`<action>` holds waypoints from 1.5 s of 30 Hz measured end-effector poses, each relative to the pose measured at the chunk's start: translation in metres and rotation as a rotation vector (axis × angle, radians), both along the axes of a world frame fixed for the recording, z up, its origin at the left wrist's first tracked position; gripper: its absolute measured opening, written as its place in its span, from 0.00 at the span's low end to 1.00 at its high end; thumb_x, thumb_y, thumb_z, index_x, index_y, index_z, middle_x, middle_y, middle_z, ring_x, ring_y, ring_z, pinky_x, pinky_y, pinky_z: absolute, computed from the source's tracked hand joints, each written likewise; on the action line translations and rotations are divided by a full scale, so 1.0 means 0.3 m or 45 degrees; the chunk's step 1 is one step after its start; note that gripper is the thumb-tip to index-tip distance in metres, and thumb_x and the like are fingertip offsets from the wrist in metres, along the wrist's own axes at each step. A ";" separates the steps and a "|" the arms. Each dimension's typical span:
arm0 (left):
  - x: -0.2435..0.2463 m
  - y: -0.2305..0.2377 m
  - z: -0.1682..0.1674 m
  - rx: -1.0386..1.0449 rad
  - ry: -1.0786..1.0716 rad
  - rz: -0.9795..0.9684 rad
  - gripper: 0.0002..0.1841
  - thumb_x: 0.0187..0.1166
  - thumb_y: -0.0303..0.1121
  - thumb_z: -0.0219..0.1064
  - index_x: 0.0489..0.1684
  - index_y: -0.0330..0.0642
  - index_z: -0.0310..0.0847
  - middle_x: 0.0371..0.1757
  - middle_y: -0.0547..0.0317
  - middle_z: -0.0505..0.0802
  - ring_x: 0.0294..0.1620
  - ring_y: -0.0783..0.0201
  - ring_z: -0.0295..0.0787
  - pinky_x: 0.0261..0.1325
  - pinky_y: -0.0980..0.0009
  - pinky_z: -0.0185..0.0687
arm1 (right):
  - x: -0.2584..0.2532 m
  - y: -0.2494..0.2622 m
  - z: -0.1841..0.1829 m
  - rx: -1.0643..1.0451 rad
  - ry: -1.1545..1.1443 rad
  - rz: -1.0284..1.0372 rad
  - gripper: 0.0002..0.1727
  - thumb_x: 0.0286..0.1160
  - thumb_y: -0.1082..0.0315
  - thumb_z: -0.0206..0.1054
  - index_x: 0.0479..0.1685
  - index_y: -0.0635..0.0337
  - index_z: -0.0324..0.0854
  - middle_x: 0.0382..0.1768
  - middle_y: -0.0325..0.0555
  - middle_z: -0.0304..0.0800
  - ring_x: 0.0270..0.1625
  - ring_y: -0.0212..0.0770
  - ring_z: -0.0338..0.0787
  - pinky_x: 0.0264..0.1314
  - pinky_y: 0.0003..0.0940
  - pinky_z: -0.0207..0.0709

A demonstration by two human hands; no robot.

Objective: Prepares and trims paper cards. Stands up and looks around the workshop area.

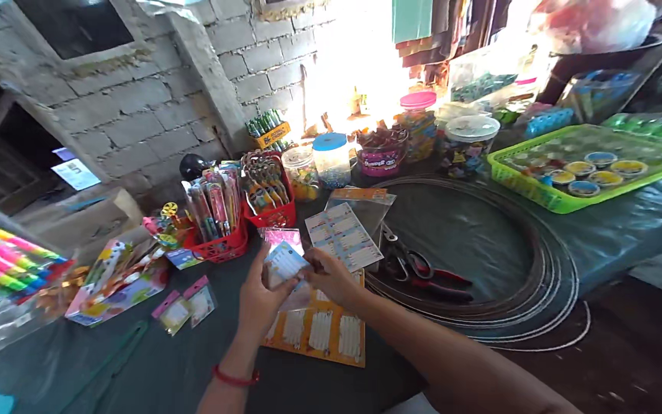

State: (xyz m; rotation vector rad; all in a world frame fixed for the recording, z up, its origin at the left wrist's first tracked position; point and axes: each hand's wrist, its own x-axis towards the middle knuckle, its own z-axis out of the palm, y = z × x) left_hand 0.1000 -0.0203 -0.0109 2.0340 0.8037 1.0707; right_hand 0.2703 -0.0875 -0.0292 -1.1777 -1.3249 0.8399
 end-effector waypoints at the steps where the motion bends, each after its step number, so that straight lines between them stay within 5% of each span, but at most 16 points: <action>1: 0.008 0.009 -0.005 -0.029 -0.020 -0.009 0.48 0.60 0.38 0.83 0.85 0.33 0.63 0.63 0.45 0.89 0.54 0.67 0.91 0.57 0.70 0.87 | 0.005 0.001 0.006 -0.010 0.027 -0.006 0.14 0.82 0.70 0.64 0.57 0.74 0.77 0.47 0.53 0.83 0.44 0.34 0.84 0.50 0.30 0.80; 6: -0.009 0.042 -0.053 -0.335 -0.181 -0.008 0.39 0.67 0.25 0.77 0.83 0.33 0.66 0.66 0.42 0.86 0.57 0.61 0.89 0.59 0.65 0.87 | 0.103 -0.002 0.088 -0.025 0.057 -0.295 0.15 0.84 0.70 0.60 0.58 0.76 0.77 0.48 0.56 0.85 0.47 0.39 0.87 0.53 0.36 0.83; 9: -0.046 0.074 -0.065 -0.392 -0.296 0.076 0.36 0.68 0.22 0.75 0.81 0.32 0.67 0.64 0.43 0.86 0.55 0.62 0.88 0.56 0.66 0.88 | 0.257 0.040 0.152 -0.238 -0.242 -0.374 0.17 0.83 0.71 0.62 0.65 0.72 0.76 0.52 0.61 0.87 0.47 0.46 0.91 0.54 0.41 0.85; 11: -0.064 0.094 -0.062 -0.412 -0.326 0.118 0.35 0.70 0.22 0.74 0.81 0.33 0.67 0.64 0.43 0.85 0.55 0.63 0.87 0.55 0.67 0.87 | 0.342 0.089 0.139 -0.440 -0.553 -0.375 0.22 0.81 0.71 0.66 0.72 0.69 0.74 0.58 0.66 0.86 0.54 0.54 0.90 0.62 0.50 0.82; 14: -0.067 0.095 -0.057 -0.401 -0.322 0.109 0.32 0.74 0.23 0.72 0.81 0.33 0.67 0.64 0.45 0.84 0.53 0.66 0.86 0.53 0.71 0.85 | 0.374 0.098 0.110 -0.585 -0.864 -0.457 0.34 0.78 0.61 0.71 0.81 0.66 0.69 0.74 0.72 0.75 0.77 0.70 0.75 0.78 0.67 0.66; 17: -0.057 0.076 -0.053 -0.354 -0.267 0.046 0.28 0.78 0.23 0.66 0.80 0.32 0.68 0.65 0.46 0.85 0.51 0.68 0.86 0.52 0.73 0.83 | 0.286 0.016 0.137 -0.345 -0.877 -0.631 0.27 0.84 0.59 0.64 0.79 0.62 0.74 0.76 0.64 0.76 0.77 0.63 0.77 0.78 0.61 0.68; 22: 0.009 0.027 -0.038 -0.442 -0.223 -0.073 0.28 0.79 0.22 0.65 0.81 0.33 0.68 0.68 0.42 0.84 0.59 0.61 0.86 0.59 0.64 0.85 | 0.174 -0.024 0.029 0.527 -0.778 -0.821 0.13 0.78 0.73 0.62 0.53 0.71 0.87 0.49 0.60 0.91 0.48 0.51 0.93 0.54 0.44 0.87; 28: 0.315 0.077 0.049 -0.555 -0.116 -0.150 0.27 0.82 0.25 0.63 0.81 0.33 0.66 0.70 0.36 0.81 0.63 0.53 0.84 0.64 0.59 0.82 | 0.205 -0.015 -0.001 0.766 -0.779 -0.839 0.13 0.76 0.74 0.58 0.46 0.70 0.89 0.43 0.58 0.91 0.41 0.42 0.91 0.47 0.32 0.86; 30: 0.396 0.109 0.048 -0.533 -0.060 -0.088 0.27 0.83 0.28 0.64 0.83 0.35 0.65 0.72 0.35 0.81 0.67 0.48 0.82 0.68 0.53 0.79 | 0.209 -0.012 -0.007 0.765 -0.814 -0.880 0.13 0.75 0.74 0.59 0.45 0.69 0.90 0.42 0.57 0.91 0.41 0.44 0.91 0.47 0.34 0.86; 32: 0.407 0.133 0.047 -0.365 0.076 -0.038 0.31 0.83 0.33 0.67 0.85 0.36 0.63 0.79 0.32 0.74 0.75 0.40 0.75 0.74 0.46 0.73 | 0.216 -0.008 -0.011 0.726 -0.861 -0.916 0.13 0.74 0.72 0.61 0.46 0.67 0.90 0.47 0.59 0.91 0.50 0.54 0.91 0.54 0.50 0.84; 34: 0.343 0.142 0.061 -0.152 0.259 -0.028 0.33 0.82 0.37 0.69 0.86 0.37 0.64 0.85 0.29 0.65 0.82 0.36 0.67 0.79 0.44 0.68 | 0.227 -0.004 -0.002 0.702 -0.902 -0.937 0.12 0.74 0.71 0.63 0.47 0.64 0.91 0.52 0.60 0.91 0.58 0.61 0.89 0.57 0.60 0.79; 37: 0.157 0.145 0.059 0.068 0.446 -0.022 0.31 0.80 0.38 0.70 0.82 0.36 0.70 0.88 0.29 0.62 0.87 0.36 0.61 0.83 0.45 0.64 | 0.237 -0.029 0.017 0.649 -0.953 -0.906 0.12 0.76 0.69 0.64 0.49 0.64 0.91 0.52 0.58 0.91 0.56 0.58 0.91 0.58 0.58 0.82; 40: -0.075 0.161 0.010 0.216 0.513 0.070 0.27 0.79 0.36 0.70 0.77 0.36 0.76 0.89 0.29 0.60 0.88 0.35 0.60 0.84 0.45 0.64 | 0.212 -0.161 0.051 0.414 -1.259 -0.587 0.13 0.77 0.73 0.62 0.52 0.63 0.89 0.49 0.56 0.93 0.53 0.57 0.93 0.59 0.60 0.82; 43: -0.290 0.208 -0.082 0.424 0.459 0.280 0.21 0.78 0.30 0.68 0.69 0.34 0.82 0.87 0.28 0.65 0.85 0.32 0.66 0.80 0.42 0.69 | 0.159 -0.287 0.002 0.060 -1.601 -0.206 0.19 0.74 0.79 0.65 0.61 0.56 0.89 0.65 0.52 0.90 0.68 0.58 0.88 0.68 0.65 0.77; 45: -0.378 0.238 -0.140 0.524 0.380 0.389 0.17 0.76 0.26 0.68 0.63 0.33 0.86 0.82 0.28 0.73 0.79 0.32 0.73 0.76 0.42 0.74 | 0.147 -0.314 -0.064 0.007 -1.778 -0.123 0.33 0.63 0.87 0.70 0.69 0.48 0.86 0.76 0.52 0.82 0.80 0.61 0.78 0.73 0.69 0.71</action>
